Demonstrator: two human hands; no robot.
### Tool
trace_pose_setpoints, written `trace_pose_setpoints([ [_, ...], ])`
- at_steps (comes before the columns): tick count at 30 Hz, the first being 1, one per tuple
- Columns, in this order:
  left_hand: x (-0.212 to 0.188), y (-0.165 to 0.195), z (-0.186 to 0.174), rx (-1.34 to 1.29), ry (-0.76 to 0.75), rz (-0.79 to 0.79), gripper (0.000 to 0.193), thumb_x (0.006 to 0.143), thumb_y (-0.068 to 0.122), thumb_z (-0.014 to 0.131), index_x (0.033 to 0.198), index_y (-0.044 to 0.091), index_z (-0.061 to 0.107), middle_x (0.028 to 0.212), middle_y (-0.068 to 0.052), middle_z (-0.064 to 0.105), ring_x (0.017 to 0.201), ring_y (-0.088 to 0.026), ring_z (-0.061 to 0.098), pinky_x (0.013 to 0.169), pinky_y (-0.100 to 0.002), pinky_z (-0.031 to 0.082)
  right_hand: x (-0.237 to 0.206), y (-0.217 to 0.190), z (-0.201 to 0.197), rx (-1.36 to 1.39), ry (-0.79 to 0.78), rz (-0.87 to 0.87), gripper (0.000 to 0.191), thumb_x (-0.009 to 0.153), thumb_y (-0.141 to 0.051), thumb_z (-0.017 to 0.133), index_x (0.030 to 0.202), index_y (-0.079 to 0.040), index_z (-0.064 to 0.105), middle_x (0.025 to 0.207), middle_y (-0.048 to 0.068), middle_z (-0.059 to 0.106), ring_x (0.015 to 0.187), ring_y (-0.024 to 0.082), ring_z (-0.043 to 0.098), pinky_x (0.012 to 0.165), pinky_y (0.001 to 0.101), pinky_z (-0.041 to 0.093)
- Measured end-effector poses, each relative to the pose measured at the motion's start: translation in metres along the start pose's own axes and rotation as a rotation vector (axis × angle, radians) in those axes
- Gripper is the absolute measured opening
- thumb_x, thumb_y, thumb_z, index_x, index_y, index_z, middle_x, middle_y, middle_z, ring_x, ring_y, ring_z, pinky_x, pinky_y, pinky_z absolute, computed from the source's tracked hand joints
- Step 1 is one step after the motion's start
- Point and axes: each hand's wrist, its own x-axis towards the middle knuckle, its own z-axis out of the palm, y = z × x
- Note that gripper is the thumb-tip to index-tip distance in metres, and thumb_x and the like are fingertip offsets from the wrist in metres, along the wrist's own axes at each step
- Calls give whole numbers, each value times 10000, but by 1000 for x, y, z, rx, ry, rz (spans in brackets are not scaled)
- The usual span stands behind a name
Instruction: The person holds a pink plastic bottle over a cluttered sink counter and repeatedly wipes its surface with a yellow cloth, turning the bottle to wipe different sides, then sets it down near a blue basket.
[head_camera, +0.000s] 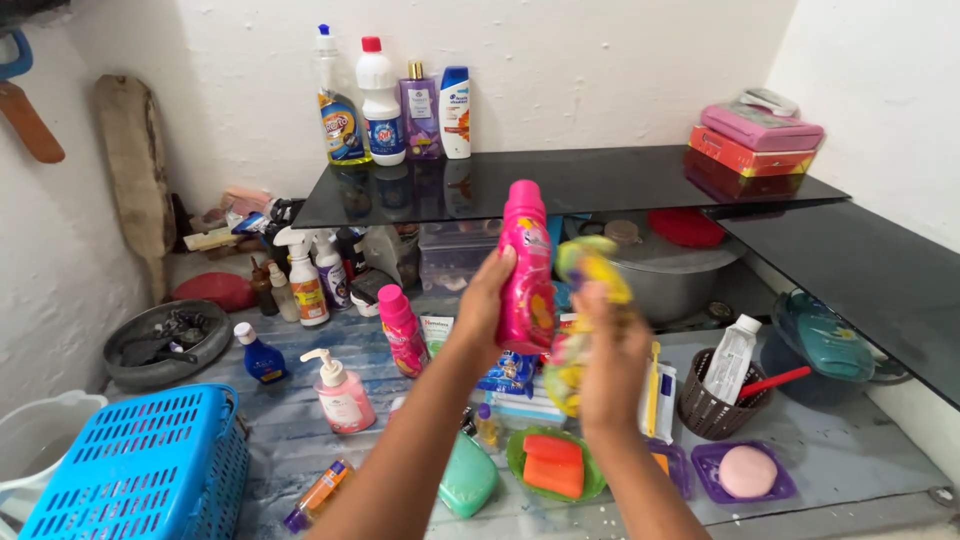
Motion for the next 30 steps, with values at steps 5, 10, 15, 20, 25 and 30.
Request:
trace_pose_setpoints([
  [5,-9,-28,8,-113,122,-165,520,1011,452,414,1347,85,567,1145,-118,721,1004,-244,732,860,-412,601,25,25,9,-480,-361,-332,459,1040,-395,619,1412,-129,651,1569,182,567,1449,284,555,1129,348,430],
  [10,-25,-40,17,-22,50,-226,528,1045,498,412,1352,96,565,1200,-135,705,1045,-224,717,919,-396,586,79,19,3,-338,-406,-201,554,999,-420,568,1494,-172,535,1686,200,262,1585,269,218,1208,370,226],
  [15,-16,-26,18,49,157,-187,562,1007,537,425,1349,116,571,1178,-133,704,1036,-245,709,907,-414,574,49,25,10,-450,-338,-203,650,990,-429,557,1567,-187,380,1686,141,207,1569,274,164,1213,388,193],
  [20,-14,-8,13,-91,186,-51,642,989,573,445,1380,78,564,1217,-121,688,1055,-255,703,920,-395,567,9,35,16,-557,-447,-333,559,1037,-429,515,1539,-183,485,1727,39,304,1626,255,161,1278,399,171],
  [25,-41,-32,31,36,71,-244,627,979,576,475,1396,118,572,1259,-130,705,1051,-222,720,917,-382,581,70,24,2,-501,-356,-286,626,1035,-429,515,1581,-148,397,1685,127,226,1601,284,78,1239,418,121],
  [30,-39,-37,36,-10,-29,-251,667,1000,621,469,1400,97,571,1235,-146,683,1034,-231,695,895,-389,571,56,15,-10,-476,-226,-262,629,1017,-458,485,1570,-175,384,1685,96,323,1555,271,244,1215,386,226],
])
